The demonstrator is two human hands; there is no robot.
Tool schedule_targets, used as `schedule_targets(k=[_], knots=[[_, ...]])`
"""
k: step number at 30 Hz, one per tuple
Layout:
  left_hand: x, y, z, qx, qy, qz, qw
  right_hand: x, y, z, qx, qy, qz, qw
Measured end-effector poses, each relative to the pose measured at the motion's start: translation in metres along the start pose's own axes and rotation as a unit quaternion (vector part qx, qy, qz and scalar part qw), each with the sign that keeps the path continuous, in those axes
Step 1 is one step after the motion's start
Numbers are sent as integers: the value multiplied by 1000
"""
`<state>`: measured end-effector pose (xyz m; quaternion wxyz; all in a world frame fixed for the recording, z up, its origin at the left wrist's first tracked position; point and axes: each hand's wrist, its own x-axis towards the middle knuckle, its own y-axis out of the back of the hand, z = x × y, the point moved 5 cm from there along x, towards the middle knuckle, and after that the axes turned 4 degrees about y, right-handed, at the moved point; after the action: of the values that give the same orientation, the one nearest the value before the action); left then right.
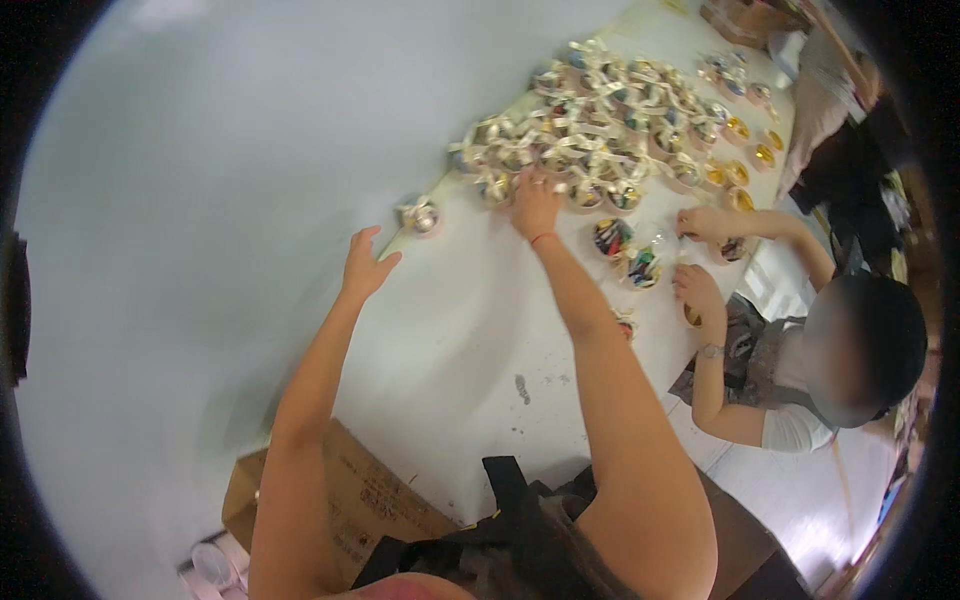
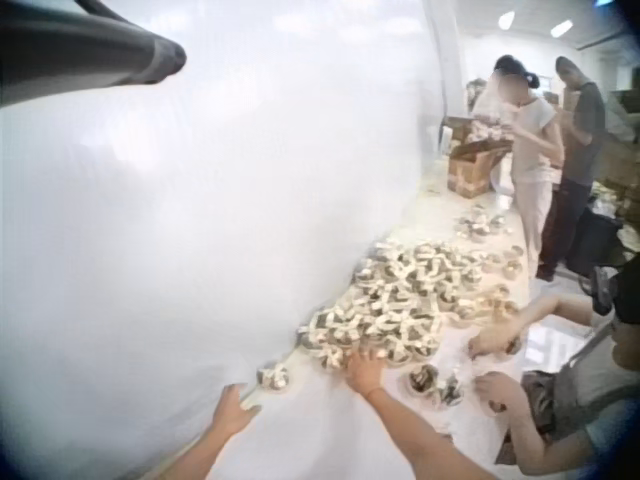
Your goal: The person repeatedly picks up small decorative items from a cardboard box and places them onto a white table. They also handle small round containers and ribbons, arranging them on the table alongside the decorative items.
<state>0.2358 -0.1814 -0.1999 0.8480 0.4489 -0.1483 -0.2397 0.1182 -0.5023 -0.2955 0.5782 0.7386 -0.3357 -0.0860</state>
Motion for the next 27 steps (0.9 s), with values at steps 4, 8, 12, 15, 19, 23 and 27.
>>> schedule_targets(k=[4,8,12,15,19,23,27], knots=[[89,-81,4,95,45,-41,994,-65,-6,-24,109,42,-39,992],[58,-122,7,93,80,16,992,-189,21,-49,188,107,-169,962],[-18,-134,27,156,66,-131,977,-294,52,-83,219,135,-250,933],[-92,-124,8,174,17,-177,969,-345,68,-111,211,164,-302,915],[-143,-38,29,93,25,-177,979,-372,40,-120,191,185,-300,916],[-212,122,94,-129,-20,-46,990,-373,24,-114,177,172,-311,918],[-343,260,83,-192,3,114,975,-382,51,-108,184,166,-308,919]])
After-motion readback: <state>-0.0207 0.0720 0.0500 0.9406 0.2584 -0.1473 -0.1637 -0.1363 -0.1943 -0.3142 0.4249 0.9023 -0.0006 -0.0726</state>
